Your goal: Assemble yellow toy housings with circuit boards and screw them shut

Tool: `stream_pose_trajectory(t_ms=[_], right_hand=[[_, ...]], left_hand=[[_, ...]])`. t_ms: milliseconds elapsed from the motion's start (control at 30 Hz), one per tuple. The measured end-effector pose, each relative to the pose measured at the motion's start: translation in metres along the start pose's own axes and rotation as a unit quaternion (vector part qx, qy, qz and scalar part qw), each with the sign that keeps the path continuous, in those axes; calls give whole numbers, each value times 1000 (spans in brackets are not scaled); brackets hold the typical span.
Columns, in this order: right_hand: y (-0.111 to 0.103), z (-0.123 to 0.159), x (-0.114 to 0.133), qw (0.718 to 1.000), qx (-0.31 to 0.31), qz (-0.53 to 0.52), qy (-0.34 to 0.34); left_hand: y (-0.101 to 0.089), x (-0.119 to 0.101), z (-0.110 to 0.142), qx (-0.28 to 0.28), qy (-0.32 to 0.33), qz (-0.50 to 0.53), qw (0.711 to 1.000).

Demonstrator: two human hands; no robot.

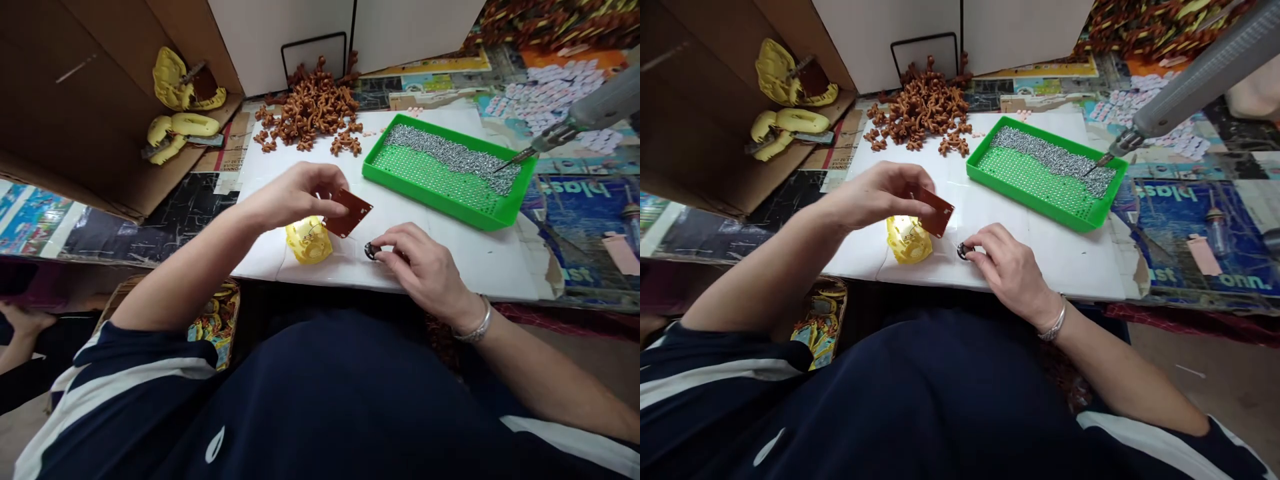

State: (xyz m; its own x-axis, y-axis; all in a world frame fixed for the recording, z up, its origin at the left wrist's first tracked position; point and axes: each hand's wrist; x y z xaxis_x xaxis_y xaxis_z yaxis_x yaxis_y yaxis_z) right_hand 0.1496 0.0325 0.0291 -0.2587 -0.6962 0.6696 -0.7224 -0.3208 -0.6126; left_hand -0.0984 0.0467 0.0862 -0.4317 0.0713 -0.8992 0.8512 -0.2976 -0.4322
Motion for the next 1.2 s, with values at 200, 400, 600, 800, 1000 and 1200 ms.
stream_pose_trajectory(t_ms=[200, 400, 600, 800, 1000, 1200], right_hand=[[20, -29, 12, 948, 28, -265, 173], [56, -36, 11, 970, 69, -199, 121], [50, -38, -1, 992, 118, 21, 35], [41, -40, -7, 990, 113, 82, 7], [42, -41, -5, 958, 151, 236, -66], [34, -49, -8, 935, 190, 257, -156]], left_hand=[[-34, 6, 55, -120, -8, 47, 992], [-41, 50, 89, -183, -27, 40, 982], [-26, 74, 100, -181, -8, 68, 981], [-13, 78, 96, -195, 24, 93, 976], [-8, 79, 93, -179, 20, 74, 981], [-2, 79, 97, -185, 26, -6, 982]])
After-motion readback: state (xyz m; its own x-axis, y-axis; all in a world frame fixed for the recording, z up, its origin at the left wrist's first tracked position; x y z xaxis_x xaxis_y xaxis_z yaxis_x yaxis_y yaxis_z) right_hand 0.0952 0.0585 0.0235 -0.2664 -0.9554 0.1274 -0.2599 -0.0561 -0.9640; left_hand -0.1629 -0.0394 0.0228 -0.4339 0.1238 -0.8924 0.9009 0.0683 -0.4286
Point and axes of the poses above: each hand's wrist, its own z-axis away from the middle knuckle, its own y-axis out of the palm, x = y × z, and after that the axes turned 10 degrees about -z, right-handed
